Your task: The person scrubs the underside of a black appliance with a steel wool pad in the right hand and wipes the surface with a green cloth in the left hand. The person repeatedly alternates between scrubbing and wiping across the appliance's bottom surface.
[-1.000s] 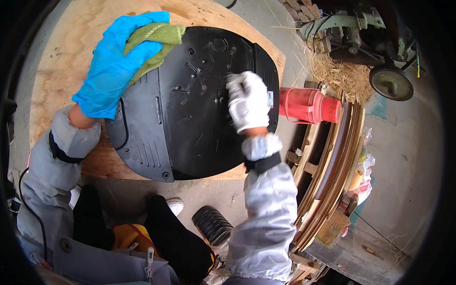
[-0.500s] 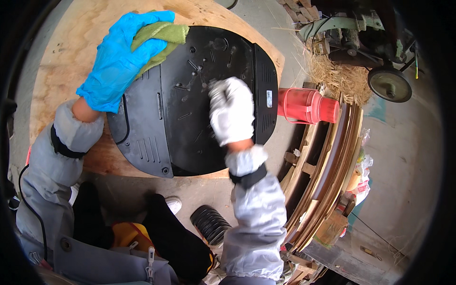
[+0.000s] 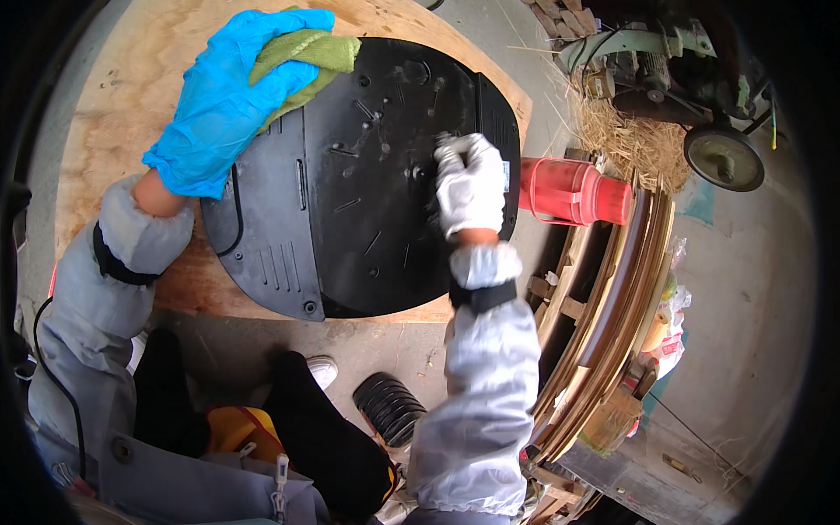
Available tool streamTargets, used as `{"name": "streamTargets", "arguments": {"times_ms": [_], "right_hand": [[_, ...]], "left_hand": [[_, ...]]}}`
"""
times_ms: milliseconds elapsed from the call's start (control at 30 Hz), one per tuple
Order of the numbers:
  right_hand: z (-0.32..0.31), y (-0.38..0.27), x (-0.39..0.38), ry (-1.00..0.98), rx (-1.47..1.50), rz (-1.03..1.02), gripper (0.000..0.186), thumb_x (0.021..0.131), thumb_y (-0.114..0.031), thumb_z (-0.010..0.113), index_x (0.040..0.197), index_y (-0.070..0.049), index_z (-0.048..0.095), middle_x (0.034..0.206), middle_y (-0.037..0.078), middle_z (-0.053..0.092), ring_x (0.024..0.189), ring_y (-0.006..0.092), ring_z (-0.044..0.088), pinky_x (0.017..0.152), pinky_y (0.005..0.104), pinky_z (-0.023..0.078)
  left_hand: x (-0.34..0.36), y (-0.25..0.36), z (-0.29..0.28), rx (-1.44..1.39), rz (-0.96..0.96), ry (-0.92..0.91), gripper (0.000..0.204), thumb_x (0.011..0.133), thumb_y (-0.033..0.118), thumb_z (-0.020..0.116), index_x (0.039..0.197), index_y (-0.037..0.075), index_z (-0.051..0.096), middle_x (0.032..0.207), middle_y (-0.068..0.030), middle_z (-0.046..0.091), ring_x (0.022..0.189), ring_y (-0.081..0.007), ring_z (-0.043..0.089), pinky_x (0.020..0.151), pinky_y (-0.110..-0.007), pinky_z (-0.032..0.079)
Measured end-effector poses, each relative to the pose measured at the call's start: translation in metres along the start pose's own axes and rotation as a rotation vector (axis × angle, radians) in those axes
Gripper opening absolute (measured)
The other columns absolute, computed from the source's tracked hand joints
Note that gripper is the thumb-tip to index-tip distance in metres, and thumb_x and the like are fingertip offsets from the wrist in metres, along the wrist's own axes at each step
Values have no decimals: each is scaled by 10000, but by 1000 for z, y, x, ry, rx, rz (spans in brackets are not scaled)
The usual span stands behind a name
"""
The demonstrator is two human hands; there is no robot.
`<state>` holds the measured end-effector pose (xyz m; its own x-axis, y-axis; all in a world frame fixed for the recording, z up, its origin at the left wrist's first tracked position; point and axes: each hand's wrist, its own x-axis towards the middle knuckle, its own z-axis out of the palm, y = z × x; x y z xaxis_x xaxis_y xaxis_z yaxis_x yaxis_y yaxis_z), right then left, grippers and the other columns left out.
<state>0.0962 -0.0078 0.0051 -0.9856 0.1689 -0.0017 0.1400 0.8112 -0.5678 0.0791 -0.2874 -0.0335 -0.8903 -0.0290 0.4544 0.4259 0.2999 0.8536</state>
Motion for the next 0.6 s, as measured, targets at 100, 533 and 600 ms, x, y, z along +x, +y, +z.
{"name": "streamTargets", "arguments": {"times_ms": [100,533,600], "right_hand": [[-5,20,-3,-25,-71,-189,76,933,-53,705,873,-19,675,809,126,684,748,269,661,724,379,533],[-7,44,-33,-85,-112,-426,69,918,-27,677,866,-53,642,815,131,628,795,337,624,761,429,505],[9,36,15,-62,-72,-511,83,906,-26,690,856,-38,625,807,155,634,761,362,629,725,433,512]], "left_hand": [[-1,0,-1,41,-16,-13,408,949,167,734,1355,190,698,1177,-67,671,1103,-237,664,1003,-376,521],[-1,-8,5,-104,-26,-20,402,956,136,730,1356,158,694,1251,-58,677,1150,-228,650,1064,-365,496],[-1,-6,4,-54,-18,-20,396,958,132,726,1353,149,694,1245,-57,677,1153,-227,651,1058,-361,500]]}}
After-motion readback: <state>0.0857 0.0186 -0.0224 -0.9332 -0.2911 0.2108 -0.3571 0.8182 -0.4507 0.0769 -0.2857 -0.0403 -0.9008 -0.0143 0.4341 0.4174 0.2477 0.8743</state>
